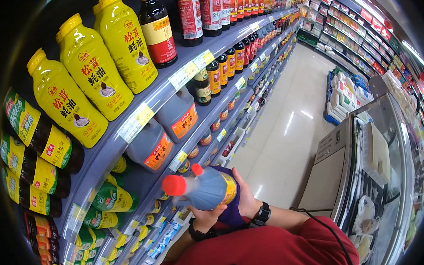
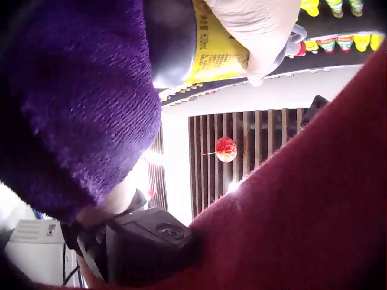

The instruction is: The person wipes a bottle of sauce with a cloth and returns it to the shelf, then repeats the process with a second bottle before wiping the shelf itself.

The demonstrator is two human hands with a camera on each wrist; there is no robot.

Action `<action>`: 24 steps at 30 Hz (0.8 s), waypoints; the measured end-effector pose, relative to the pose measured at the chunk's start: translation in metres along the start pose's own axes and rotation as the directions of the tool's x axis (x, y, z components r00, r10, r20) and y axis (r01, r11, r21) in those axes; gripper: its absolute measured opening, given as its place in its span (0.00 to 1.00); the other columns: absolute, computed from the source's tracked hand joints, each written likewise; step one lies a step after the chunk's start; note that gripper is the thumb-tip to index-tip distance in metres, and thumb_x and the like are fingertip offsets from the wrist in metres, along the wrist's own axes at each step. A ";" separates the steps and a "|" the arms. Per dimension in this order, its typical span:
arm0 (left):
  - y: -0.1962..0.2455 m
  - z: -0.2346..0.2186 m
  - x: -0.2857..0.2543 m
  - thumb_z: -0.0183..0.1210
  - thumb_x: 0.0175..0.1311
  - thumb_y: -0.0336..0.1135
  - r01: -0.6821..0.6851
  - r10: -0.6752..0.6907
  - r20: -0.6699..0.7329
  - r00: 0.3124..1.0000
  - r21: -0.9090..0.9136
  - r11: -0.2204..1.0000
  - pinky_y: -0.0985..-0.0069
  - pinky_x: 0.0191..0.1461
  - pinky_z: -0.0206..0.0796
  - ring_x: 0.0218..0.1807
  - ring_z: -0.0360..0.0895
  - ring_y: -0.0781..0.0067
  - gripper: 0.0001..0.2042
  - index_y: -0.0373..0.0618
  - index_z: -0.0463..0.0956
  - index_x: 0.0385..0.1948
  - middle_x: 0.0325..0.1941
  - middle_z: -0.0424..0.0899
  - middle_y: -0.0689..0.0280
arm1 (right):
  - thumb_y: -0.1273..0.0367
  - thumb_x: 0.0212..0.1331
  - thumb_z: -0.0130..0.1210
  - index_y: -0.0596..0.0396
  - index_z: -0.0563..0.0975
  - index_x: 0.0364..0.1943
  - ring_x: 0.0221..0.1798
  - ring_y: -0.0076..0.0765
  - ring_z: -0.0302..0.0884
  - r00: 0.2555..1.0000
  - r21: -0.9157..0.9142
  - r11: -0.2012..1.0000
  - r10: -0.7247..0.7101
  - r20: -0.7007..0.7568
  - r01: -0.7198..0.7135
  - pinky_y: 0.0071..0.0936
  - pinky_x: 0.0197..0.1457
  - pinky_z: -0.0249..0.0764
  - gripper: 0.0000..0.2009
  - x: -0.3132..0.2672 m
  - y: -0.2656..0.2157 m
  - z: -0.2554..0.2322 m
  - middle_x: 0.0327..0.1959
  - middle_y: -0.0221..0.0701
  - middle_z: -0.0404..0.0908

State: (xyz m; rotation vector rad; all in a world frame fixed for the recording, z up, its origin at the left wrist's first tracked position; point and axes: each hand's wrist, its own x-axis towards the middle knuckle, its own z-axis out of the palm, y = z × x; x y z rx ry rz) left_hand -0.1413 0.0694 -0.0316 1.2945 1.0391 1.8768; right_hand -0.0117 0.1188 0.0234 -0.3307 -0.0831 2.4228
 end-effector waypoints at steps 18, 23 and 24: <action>0.065 0.056 0.102 0.77 0.30 0.36 -0.149 -0.028 0.555 0.831 0.270 0.951 0.59 0.63 0.55 0.60 0.62 0.52 0.46 0.43 0.60 0.58 0.59 0.61 0.54 | 0.60 0.68 0.45 0.53 0.73 0.51 0.49 0.26 0.75 0.992 -0.504 0.857 0.063 -0.109 -0.109 0.26 0.53 0.73 0.16 0.002 -0.086 -0.044 0.48 0.29 0.78; 0.055 0.070 0.097 0.75 0.33 0.34 -0.124 -0.075 0.436 0.897 0.410 0.904 0.58 0.67 0.51 0.66 0.56 0.50 0.43 0.43 0.61 0.57 0.62 0.58 0.54 | 0.60 0.67 0.43 0.57 0.72 0.50 0.49 0.28 0.76 0.977 -0.344 0.931 0.052 -0.206 -0.122 0.29 0.55 0.73 0.17 0.017 -0.094 -0.042 0.48 0.32 0.77; 0.058 0.071 0.098 0.75 0.34 0.34 -0.107 -0.088 0.410 0.908 0.429 0.897 0.57 0.68 0.50 0.68 0.54 0.50 0.43 0.43 0.60 0.58 0.64 0.57 0.53 | 0.61 0.67 0.43 0.57 0.71 0.52 0.51 0.32 0.76 0.976 -0.347 0.928 0.069 -0.205 -0.138 0.30 0.56 0.72 0.17 0.018 -0.096 -0.038 0.50 0.34 0.77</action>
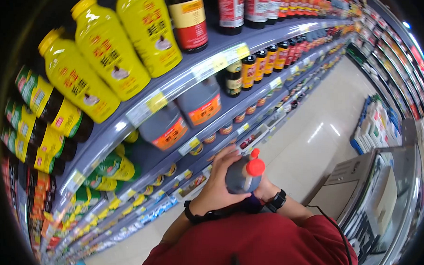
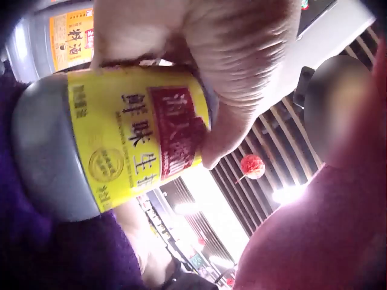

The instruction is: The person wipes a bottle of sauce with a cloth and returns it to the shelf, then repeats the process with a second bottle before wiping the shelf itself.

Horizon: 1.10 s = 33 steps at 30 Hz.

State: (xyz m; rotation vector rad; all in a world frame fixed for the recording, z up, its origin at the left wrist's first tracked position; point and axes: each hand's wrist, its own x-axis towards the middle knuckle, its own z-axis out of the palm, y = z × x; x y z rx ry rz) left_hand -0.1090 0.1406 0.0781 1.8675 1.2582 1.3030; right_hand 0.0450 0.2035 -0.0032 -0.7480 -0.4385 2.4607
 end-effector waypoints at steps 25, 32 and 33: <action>-0.049 0.033 -0.025 0.74 0.41 0.37 0.394 -0.385 0.121 0.915 -0.476 0.787 0.66 0.70 0.48 0.67 0.57 0.62 0.49 0.38 0.48 0.64 0.65 0.59 0.55 | 0.58 0.66 0.44 0.59 0.69 0.57 0.55 0.33 0.74 0.974 -0.468 0.861 0.227 -0.001 -0.201 0.30 0.58 0.69 0.22 0.009 -0.032 -0.042 0.53 0.36 0.76; -0.045 0.032 -0.016 0.78 0.35 0.39 0.444 -0.344 0.313 0.885 -0.349 0.825 0.66 0.69 0.52 0.66 0.61 0.68 0.49 0.41 0.55 0.63 0.63 0.65 0.61 | 0.57 0.65 0.46 0.59 0.68 0.59 0.56 0.29 0.72 0.984 -0.583 0.801 0.179 0.024 -0.132 0.27 0.60 0.66 0.24 0.001 -0.037 -0.031 0.55 0.34 0.74; -0.039 0.033 -0.015 0.78 0.34 0.39 0.402 -0.335 0.248 0.909 -0.312 0.861 0.66 0.68 0.53 0.65 0.62 0.67 0.49 0.41 0.55 0.63 0.63 0.65 0.61 | 0.56 0.65 0.46 0.60 0.68 0.59 0.56 0.29 0.72 0.985 -0.599 0.793 0.169 0.040 -0.112 0.26 0.59 0.66 0.25 0.002 -0.038 -0.033 0.55 0.34 0.75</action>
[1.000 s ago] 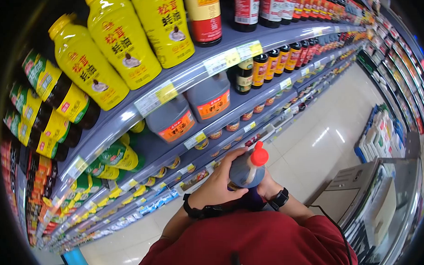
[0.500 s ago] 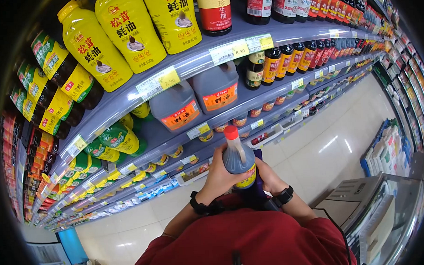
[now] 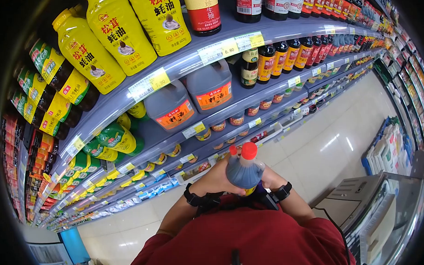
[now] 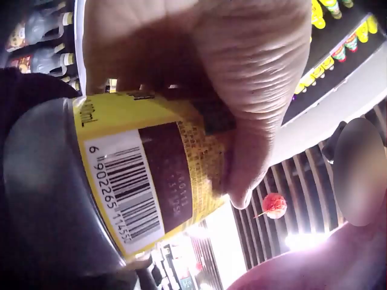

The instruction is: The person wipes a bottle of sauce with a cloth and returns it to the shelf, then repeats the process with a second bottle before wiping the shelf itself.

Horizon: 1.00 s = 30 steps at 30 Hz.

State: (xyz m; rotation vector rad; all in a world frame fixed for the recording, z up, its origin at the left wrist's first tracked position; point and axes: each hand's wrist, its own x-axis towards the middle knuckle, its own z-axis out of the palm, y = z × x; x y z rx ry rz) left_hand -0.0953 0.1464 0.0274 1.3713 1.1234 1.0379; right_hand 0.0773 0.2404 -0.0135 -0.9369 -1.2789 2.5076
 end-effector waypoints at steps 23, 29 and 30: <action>-0.161 -0.038 -0.050 0.72 0.40 0.29 0.459 -0.318 -0.550 0.772 0.138 0.878 0.72 0.61 0.61 0.57 0.70 0.69 0.37 0.38 0.61 0.56 0.54 0.72 0.61 | 0.56 0.67 0.45 0.62 0.73 0.45 0.37 0.36 0.82 0.966 0.385 0.922 0.069 -0.250 0.034 0.32 0.40 0.80 0.20 -0.009 0.008 -0.097 0.39 0.38 0.81; -0.147 -0.058 -0.054 0.71 0.41 0.34 0.481 -0.427 -0.558 0.711 -0.058 0.875 0.74 0.50 0.69 0.43 0.79 0.70 0.23 0.39 0.75 0.41 0.41 0.82 0.62 | 0.53 0.68 0.40 0.65 0.71 0.49 0.44 0.41 0.80 0.958 0.456 0.888 0.084 -0.275 0.053 0.36 0.50 0.77 0.24 -0.025 0.032 -0.130 0.44 0.43 0.79; -0.147 -0.059 -0.054 0.70 0.41 0.35 0.447 -0.444 -0.555 0.703 -0.141 0.883 0.73 0.46 0.70 0.37 0.80 0.71 0.18 0.40 0.78 0.35 0.36 0.83 0.64 | 0.53 0.68 0.39 0.65 0.71 0.50 0.47 0.43 0.79 0.959 0.491 0.870 0.092 -0.268 0.053 0.37 0.53 0.76 0.26 -0.028 0.035 -0.132 0.46 0.44 0.79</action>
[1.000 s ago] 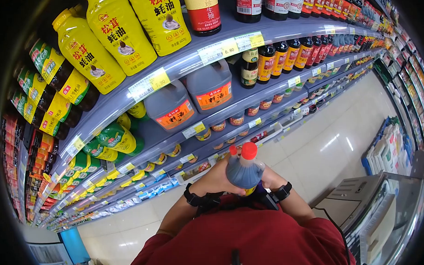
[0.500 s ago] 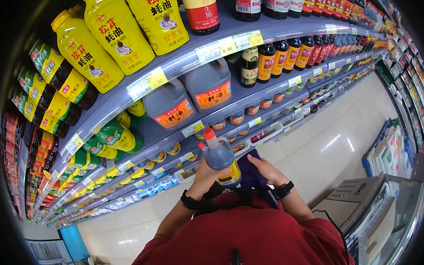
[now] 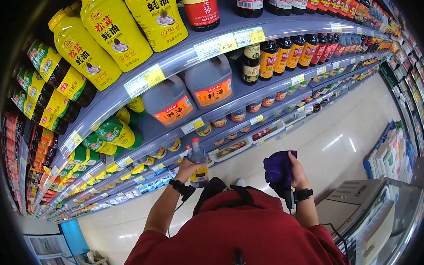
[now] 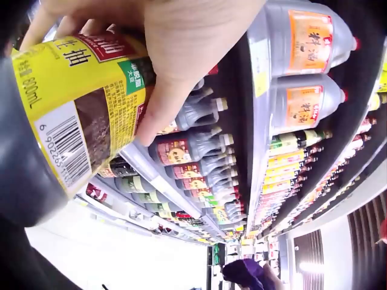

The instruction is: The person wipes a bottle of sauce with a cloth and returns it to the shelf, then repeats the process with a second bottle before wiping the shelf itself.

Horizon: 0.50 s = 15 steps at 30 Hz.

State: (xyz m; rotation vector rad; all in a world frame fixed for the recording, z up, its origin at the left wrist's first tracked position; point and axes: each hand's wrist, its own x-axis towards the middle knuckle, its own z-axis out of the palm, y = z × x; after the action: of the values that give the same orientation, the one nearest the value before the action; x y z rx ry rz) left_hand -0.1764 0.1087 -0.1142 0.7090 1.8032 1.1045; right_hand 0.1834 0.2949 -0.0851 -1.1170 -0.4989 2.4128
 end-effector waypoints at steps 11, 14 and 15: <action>-0.065 -0.032 0.077 0.72 0.41 0.40 -0.013 -0.003 -0.263 0.965 -0.059 0.998 0.71 0.46 0.70 0.42 0.79 0.69 0.23 0.39 0.76 0.39 0.41 0.82 0.63 | 0.50 0.68 0.36 0.66 0.68 0.54 0.50 0.48 0.77 0.999 0.071 0.997 0.007 -0.047 -0.004 0.42 0.55 0.74 0.29 -0.022 0.012 -0.014 0.50 0.47 0.77; -0.072 -0.039 0.094 0.72 0.42 0.39 0.020 -0.060 -0.239 0.969 -0.166 0.986 0.73 0.47 0.69 0.43 0.78 0.70 0.23 0.38 0.76 0.40 0.42 0.82 0.62 | 0.49 0.68 0.36 0.65 0.68 0.55 0.51 0.48 0.77 1.000 0.111 0.994 -0.006 0.004 0.005 0.42 0.56 0.74 0.29 -0.021 0.016 -0.020 0.51 0.46 0.76; -0.068 -0.037 0.096 0.72 0.42 0.39 -0.010 -0.032 -0.278 0.960 -0.151 0.988 0.74 0.47 0.69 0.43 0.79 0.70 0.23 0.37 0.76 0.40 0.42 0.82 0.62 | 0.49 0.68 0.36 0.65 0.68 0.55 0.51 0.48 0.77 1.000 0.109 0.994 -0.002 0.002 0.002 0.42 0.56 0.74 0.29 -0.023 0.017 -0.020 0.51 0.46 0.76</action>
State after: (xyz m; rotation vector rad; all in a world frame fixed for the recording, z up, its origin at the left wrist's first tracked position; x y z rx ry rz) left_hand -0.2543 0.1415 -0.2037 0.4687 1.9289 1.3739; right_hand 0.2080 0.2717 -0.0912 -1.0668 -0.3633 2.4088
